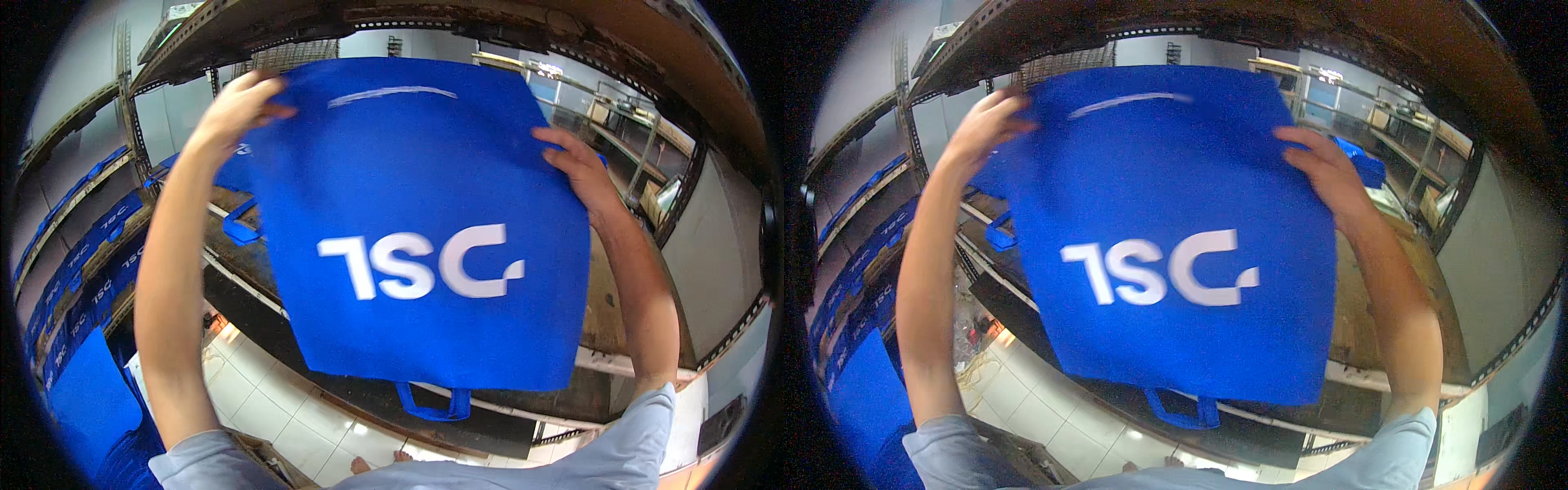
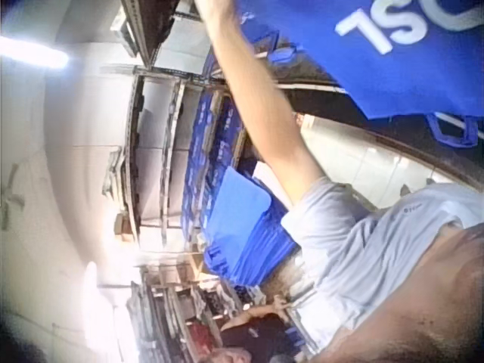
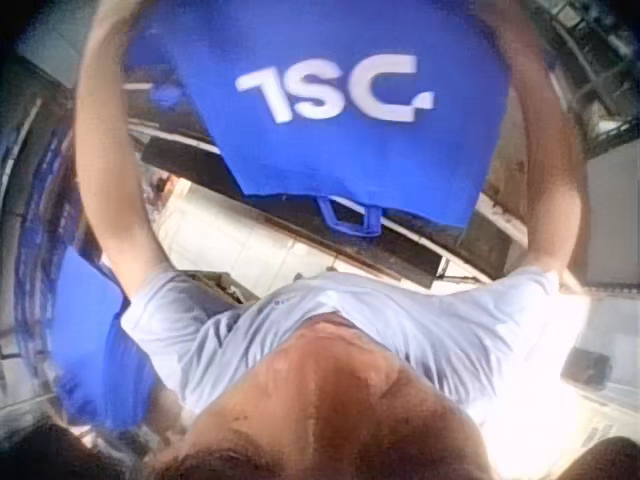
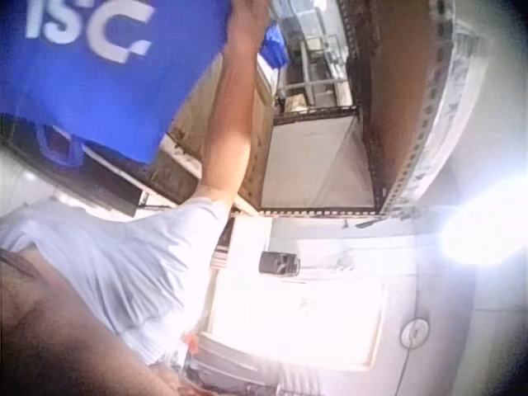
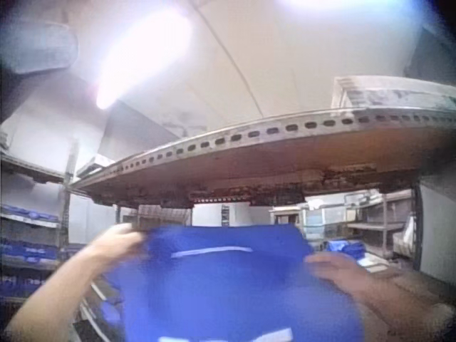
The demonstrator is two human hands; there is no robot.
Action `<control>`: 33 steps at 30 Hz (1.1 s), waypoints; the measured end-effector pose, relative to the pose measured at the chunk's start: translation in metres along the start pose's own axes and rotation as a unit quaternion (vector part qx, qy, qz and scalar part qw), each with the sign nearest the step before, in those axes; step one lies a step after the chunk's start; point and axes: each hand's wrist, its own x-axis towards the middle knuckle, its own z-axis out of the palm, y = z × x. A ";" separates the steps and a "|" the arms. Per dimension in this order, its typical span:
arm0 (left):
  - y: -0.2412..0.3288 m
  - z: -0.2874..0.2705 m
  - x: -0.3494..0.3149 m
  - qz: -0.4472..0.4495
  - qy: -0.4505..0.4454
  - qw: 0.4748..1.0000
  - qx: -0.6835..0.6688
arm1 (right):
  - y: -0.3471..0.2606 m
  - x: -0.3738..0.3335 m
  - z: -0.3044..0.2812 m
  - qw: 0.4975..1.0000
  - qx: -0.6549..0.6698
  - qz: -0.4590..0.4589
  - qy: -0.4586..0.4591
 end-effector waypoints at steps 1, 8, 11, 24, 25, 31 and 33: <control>0.011 0.012 0.006 0.010 -0.005 1.000 -0.006 | 0.024 0.014 -0.014 1.000 0.012 0.026 0.014; -0.042 0.098 -0.070 0.205 0.033 0.934 0.290 | 0.158 -0.002 -0.153 0.962 -0.192 0.163 0.108; -0.057 0.112 -0.119 0.059 -0.060 0.944 0.318 | 0.196 -0.018 -0.156 0.956 -0.188 0.217 0.056; -0.091 0.141 -0.105 -0.024 -0.144 0.956 0.253 | 0.225 -0.022 -0.175 0.932 -0.347 0.084 0.066; -0.090 0.144 -0.102 -0.040 -0.141 0.966 0.212 | 0.227 -0.021 -0.180 0.922 -0.373 0.065 0.079; -0.072 0.159 -0.079 0.046 -0.013 0.992 0.118 | 0.213 -0.008 -0.184 0.901 -0.399 0.062 0.157; -0.075 0.153 -0.060 0.059 0.011 0.990 0.127 | 0.212 0.014 -0.183 0.922 -0.352 0.025 0.158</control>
